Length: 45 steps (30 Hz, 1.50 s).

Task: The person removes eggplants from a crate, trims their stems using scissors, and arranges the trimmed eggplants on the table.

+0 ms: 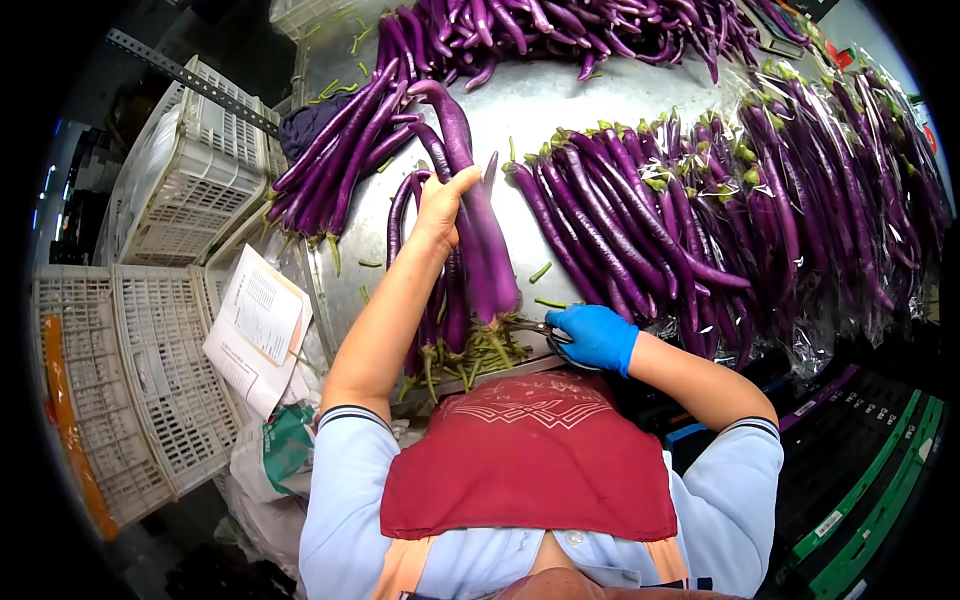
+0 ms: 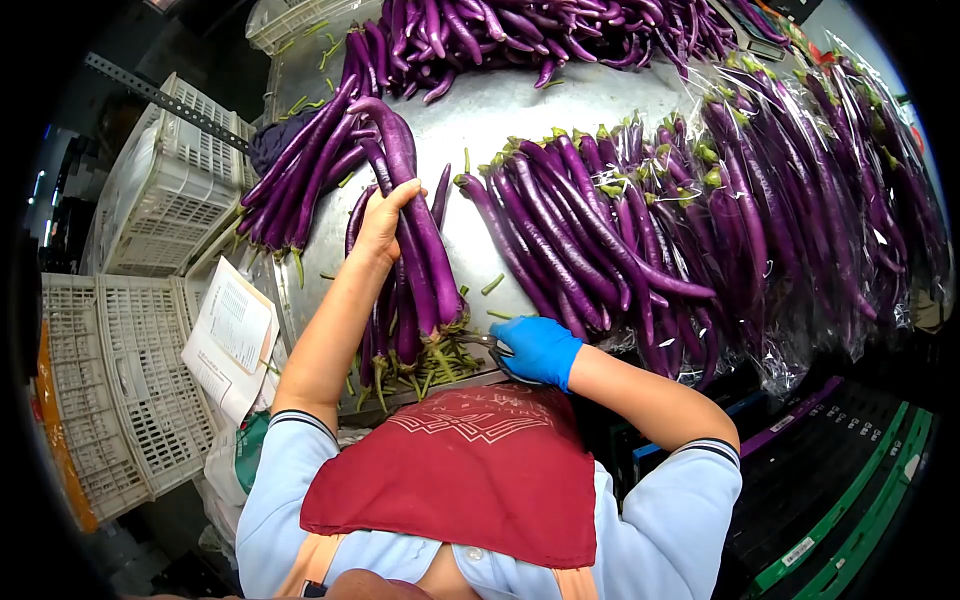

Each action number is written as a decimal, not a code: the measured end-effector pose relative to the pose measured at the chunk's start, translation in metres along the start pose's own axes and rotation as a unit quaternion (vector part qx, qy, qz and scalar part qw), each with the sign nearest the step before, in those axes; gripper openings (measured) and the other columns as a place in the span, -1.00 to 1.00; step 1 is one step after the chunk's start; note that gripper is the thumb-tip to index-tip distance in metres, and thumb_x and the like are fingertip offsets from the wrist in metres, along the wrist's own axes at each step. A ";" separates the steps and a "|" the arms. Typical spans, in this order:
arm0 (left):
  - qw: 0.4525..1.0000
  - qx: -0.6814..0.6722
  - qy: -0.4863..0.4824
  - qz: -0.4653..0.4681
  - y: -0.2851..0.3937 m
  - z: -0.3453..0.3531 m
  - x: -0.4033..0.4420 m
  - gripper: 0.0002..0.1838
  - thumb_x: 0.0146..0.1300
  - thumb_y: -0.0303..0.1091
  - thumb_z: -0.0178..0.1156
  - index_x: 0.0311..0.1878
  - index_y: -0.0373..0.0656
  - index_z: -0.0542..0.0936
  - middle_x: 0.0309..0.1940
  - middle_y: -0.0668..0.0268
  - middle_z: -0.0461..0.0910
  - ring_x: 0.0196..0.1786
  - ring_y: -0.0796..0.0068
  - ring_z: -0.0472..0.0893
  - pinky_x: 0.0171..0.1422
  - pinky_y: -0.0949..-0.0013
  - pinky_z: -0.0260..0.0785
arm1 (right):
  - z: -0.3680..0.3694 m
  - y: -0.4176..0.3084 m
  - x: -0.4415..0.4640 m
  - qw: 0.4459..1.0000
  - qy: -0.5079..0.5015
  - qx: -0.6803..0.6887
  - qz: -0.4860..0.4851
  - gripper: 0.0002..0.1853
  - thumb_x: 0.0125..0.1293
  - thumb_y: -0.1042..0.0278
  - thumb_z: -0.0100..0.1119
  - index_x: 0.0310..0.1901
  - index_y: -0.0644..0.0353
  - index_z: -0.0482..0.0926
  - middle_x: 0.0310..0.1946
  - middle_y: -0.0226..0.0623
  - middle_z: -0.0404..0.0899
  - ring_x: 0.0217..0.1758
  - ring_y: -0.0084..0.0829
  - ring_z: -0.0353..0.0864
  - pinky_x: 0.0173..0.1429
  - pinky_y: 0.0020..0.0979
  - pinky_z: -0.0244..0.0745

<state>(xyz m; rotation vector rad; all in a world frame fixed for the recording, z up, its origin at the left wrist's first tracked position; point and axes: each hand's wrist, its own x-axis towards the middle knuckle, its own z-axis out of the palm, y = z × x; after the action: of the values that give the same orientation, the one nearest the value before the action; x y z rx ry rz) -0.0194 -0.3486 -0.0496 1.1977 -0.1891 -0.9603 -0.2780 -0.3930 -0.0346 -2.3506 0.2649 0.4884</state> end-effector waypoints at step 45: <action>0.345 0.689 -0.540 0.340 -0.042 0.221 0.021 -0.26 -0.07 -0.31 0.24 0.29 0.18 0.28 0.24 0.28 0.30 0.35 0.26 0.19 0.34 -0.28 -0.11 | 0.068 0.005 -0.012 0.946 0.131 0.297 0.005 -0.70 0.17 0.16 0.14 -0.28 0.27 0.47 -0.40 0.10 0.51 -0.29 0.10 0.50 -0.23 -0.14 0.41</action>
<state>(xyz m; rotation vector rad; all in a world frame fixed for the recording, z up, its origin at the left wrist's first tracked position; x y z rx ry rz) -0.1595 -0.5201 -0.0043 1.3290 -2.8662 -0.4460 -0.3087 -0.3500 -0.0786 -1.8126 0.4745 0.0707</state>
